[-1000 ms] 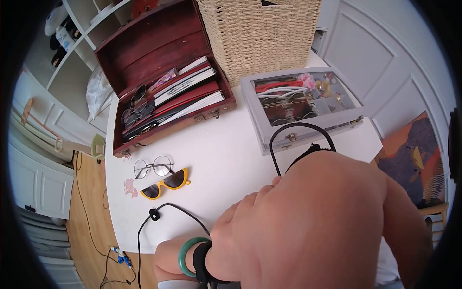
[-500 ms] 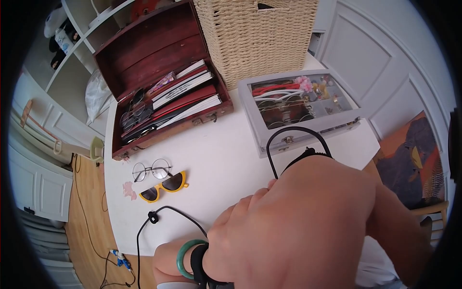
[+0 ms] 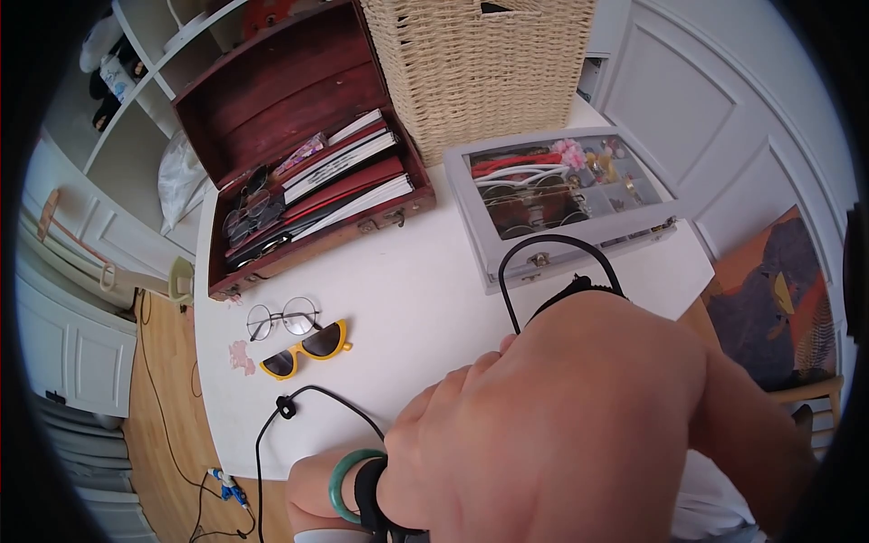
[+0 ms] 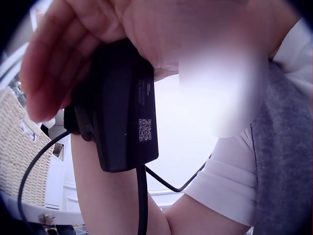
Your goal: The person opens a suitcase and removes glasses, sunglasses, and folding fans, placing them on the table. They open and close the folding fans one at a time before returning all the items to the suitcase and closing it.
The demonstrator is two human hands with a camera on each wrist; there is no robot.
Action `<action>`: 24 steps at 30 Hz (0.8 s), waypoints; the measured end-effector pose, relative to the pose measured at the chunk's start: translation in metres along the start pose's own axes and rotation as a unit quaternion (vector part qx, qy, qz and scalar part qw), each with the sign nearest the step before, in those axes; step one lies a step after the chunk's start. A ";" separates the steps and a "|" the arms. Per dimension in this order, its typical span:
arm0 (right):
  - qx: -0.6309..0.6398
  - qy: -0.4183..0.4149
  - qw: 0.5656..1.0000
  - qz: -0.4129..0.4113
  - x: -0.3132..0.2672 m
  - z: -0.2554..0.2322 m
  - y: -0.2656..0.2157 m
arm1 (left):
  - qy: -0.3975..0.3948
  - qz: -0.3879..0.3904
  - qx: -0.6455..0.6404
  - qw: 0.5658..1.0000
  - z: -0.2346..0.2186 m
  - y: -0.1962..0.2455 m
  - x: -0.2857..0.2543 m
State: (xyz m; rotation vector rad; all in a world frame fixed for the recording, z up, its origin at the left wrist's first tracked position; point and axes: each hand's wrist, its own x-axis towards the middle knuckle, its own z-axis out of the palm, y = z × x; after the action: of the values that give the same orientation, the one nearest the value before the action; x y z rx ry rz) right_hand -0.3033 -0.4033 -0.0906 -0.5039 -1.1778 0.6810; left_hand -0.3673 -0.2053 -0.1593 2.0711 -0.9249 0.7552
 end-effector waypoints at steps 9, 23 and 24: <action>0.021 0.002 1.000 -0.001 0.009 -0.007 0.003 | -0.010 -0.004 -0.001 1.000 0.000 -0.023 0.000; 0.052 0.005 0.999 0.000 0.005 -0.017 0.021 | -0.025 -0.009 -0.002 1.000 -0.008 -0.027 -0.004; 0.054 0.005 0.999 -0.001 -0.013 -0.012 0.010 | -0.026 -0.009 -0.002 1.000 -0.008 -0.028 -0.003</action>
State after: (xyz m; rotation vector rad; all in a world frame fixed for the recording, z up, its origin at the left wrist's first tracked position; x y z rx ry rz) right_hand -0.2971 -0.4058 -0.1097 -0.4152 -1.1258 0.7361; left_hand -0.3485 -0.1853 -0.1675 2.1013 -0.9336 0.6932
